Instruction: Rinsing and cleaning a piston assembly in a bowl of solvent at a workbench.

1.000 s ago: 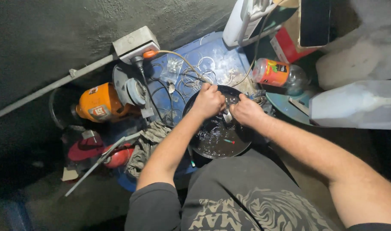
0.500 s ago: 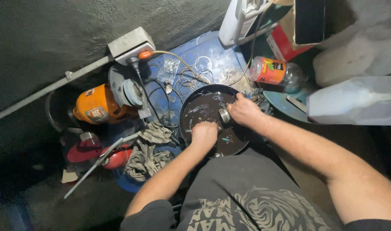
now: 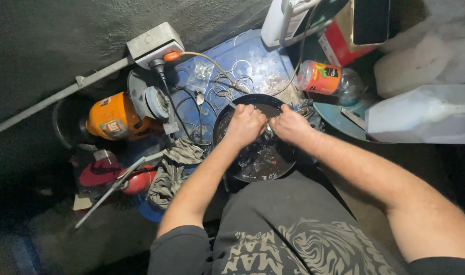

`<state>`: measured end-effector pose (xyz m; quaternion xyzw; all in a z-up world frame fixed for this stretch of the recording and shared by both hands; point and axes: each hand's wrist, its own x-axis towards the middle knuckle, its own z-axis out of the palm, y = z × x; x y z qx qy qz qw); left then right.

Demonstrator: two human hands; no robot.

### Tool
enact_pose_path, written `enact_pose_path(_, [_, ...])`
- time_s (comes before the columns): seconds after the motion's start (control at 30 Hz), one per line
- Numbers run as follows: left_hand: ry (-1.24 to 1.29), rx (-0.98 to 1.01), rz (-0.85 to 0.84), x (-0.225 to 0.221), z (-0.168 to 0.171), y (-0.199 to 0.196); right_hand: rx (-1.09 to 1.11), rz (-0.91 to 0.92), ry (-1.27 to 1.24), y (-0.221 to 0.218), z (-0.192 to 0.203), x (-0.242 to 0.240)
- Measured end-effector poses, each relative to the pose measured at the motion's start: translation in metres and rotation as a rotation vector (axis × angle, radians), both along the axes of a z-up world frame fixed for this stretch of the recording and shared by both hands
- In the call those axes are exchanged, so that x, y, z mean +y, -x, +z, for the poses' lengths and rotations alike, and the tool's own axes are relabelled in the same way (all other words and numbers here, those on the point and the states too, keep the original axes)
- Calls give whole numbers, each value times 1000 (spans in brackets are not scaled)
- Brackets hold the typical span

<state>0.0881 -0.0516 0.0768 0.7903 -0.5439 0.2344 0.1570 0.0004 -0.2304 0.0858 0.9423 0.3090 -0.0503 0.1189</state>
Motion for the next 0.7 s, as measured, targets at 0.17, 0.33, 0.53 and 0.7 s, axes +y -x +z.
enact_pose_path(0.17, [-28, -51, -127, -1, -17, -13, 4, -9, 21, -1, -2, 2])
enact_pose_path(0.33, [8, -88, -245, -7, -5, -12, -44, 17, -13, 2, -18, -4])
enact_pose_path(0.53, [38, -95, -251, -6, -6, -8, -51, 0, -40, 1, -28, -4])
enact_pose_path(0.7, [17, -112, -263, -10, 10, 13, -5, 8, -32, -1, -27, -6])
